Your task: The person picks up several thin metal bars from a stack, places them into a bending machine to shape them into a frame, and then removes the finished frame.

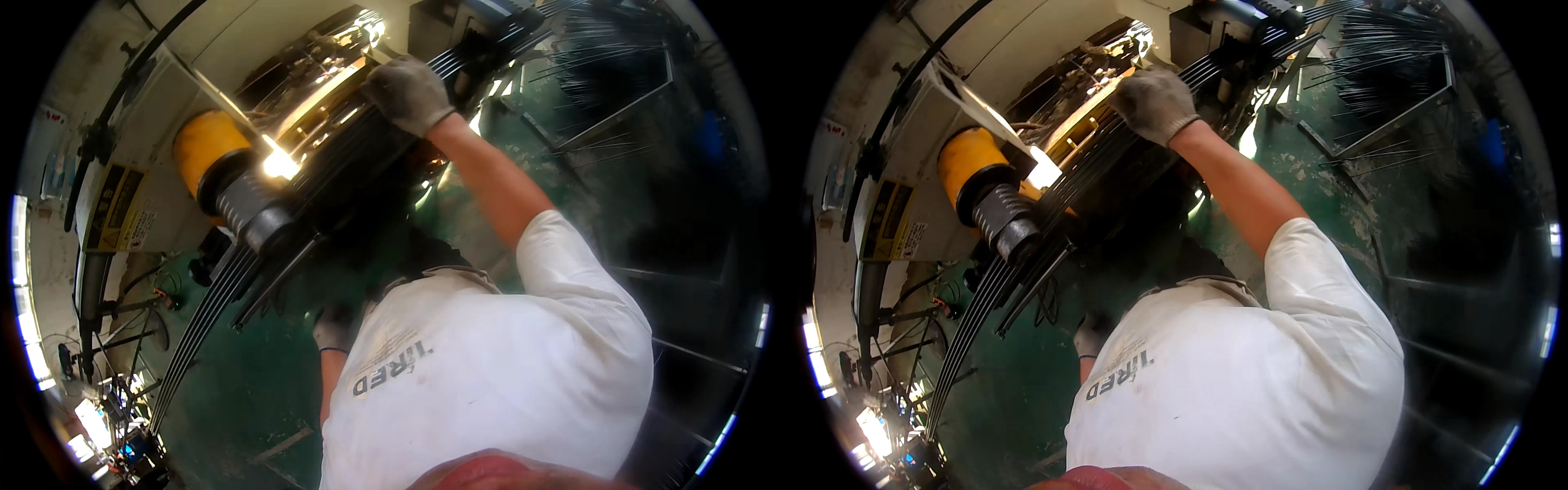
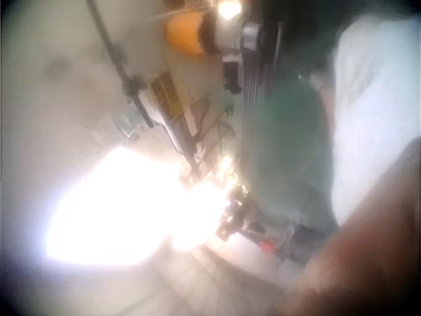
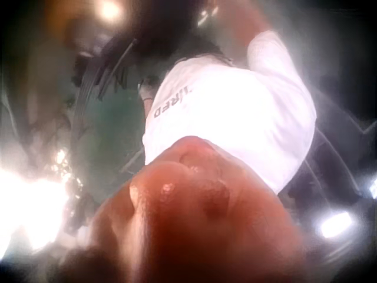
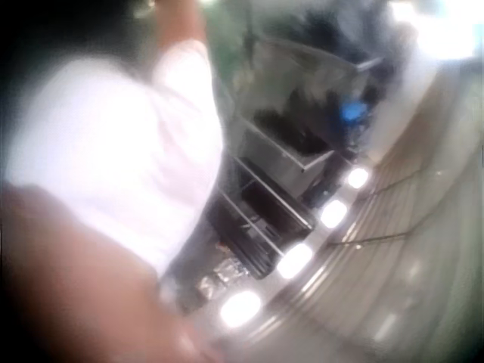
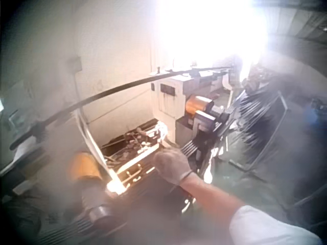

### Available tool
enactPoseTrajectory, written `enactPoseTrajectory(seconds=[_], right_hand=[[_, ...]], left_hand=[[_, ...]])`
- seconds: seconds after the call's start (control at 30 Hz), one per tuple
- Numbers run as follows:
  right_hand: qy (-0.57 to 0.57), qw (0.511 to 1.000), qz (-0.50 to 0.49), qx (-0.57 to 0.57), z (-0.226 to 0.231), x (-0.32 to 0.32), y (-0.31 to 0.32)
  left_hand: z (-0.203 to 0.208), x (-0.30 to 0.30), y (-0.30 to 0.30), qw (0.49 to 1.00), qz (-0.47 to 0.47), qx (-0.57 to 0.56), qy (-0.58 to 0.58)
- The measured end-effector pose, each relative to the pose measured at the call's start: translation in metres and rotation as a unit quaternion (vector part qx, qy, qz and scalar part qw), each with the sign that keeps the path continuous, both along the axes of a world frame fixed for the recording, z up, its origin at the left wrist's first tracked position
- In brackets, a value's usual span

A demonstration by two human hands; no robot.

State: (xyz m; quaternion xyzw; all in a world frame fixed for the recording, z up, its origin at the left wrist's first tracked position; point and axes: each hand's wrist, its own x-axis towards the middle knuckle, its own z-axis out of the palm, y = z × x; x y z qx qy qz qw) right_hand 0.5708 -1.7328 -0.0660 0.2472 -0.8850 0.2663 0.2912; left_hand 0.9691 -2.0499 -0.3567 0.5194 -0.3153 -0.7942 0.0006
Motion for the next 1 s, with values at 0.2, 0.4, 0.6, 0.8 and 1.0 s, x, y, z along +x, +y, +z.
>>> enactPoseTrajectory(seconds=[0.2,0.4,0.6,0.8,1.0], right_hand=[[-0.31,0.905,0.1,0.273,0.033,-0.062,0.011],[-0.346,0.876,0.146,0.301,0.029,-0.107,0.073],[-0.313,0.891,0.144,0.296,0.028,-0.136,0.121],[-0.052,0.987,0.058,-0.143,-0.014,-0.055,0.162],[-0.445,0.68,-0.081,-0.577,-0.031,-0.016,0.153]], left_hand=[[-0.03,-0.02,-0.065,0.958,-0.131,-0.222,0.128],[0.087,-0.14,0.128,0.985,0.0,-0.143,0.1],[0.209,-0.207,0.259,0.832,-0.408,-0.348,0.141],[0.22,-0.232,0.231,0.804,-0.334,-0.475,0.128],[0.206,-0.254,0.235,0.825,-0.307,-0.448,0.153]])
